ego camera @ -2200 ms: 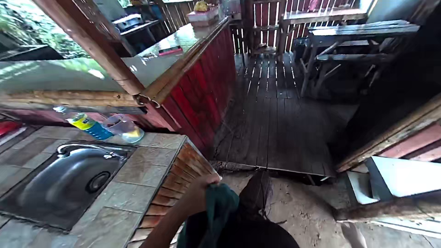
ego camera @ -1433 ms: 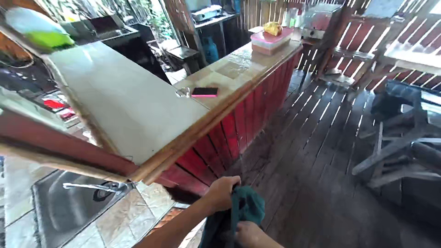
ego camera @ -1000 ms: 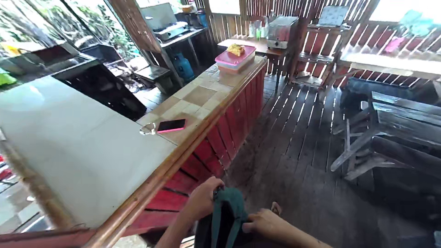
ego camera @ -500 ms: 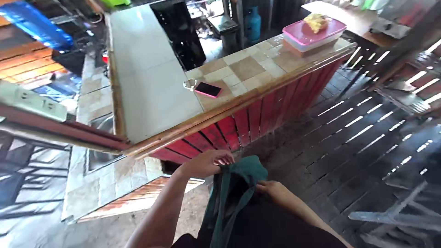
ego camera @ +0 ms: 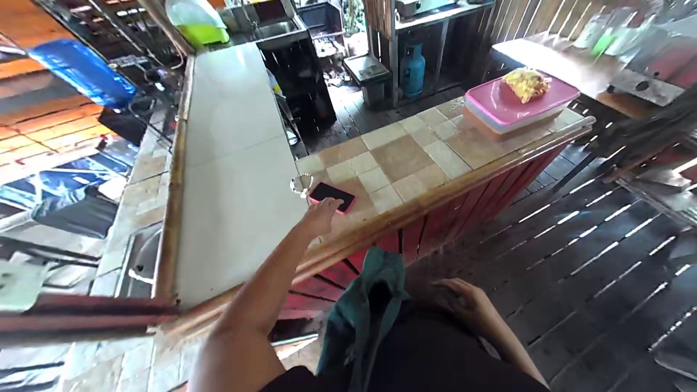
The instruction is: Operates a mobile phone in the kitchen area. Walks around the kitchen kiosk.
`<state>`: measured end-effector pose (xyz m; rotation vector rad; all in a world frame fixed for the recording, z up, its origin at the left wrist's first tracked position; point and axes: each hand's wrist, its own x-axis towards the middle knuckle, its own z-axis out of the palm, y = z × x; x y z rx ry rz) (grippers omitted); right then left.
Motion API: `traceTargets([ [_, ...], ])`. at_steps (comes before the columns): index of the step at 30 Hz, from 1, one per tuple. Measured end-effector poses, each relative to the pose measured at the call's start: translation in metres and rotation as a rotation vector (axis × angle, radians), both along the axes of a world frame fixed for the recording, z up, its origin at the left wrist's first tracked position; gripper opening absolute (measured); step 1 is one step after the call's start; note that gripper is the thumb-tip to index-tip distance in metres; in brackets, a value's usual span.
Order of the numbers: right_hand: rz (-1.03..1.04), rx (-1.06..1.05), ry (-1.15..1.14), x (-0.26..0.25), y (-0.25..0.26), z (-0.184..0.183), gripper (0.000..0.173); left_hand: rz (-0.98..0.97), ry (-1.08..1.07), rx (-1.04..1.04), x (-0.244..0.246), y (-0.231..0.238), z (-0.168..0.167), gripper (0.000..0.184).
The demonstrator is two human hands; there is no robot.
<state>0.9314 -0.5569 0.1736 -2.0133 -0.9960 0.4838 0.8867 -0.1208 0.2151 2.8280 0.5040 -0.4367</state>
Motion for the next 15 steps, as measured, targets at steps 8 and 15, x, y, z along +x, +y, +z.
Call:
traceTargets([
  [8,-0.364,-0.183,0.078,0.070,0.000,-0.016,0.029,-0.192,0.337,0.192,0.090,0.083,-0.072,0.109],
  [15,-0.720,-0.032,0.120,0.109,-0.069,-0.039,0.028,0.018,0.213,0.117,0.122,0.066,-0.048,0.108],
])
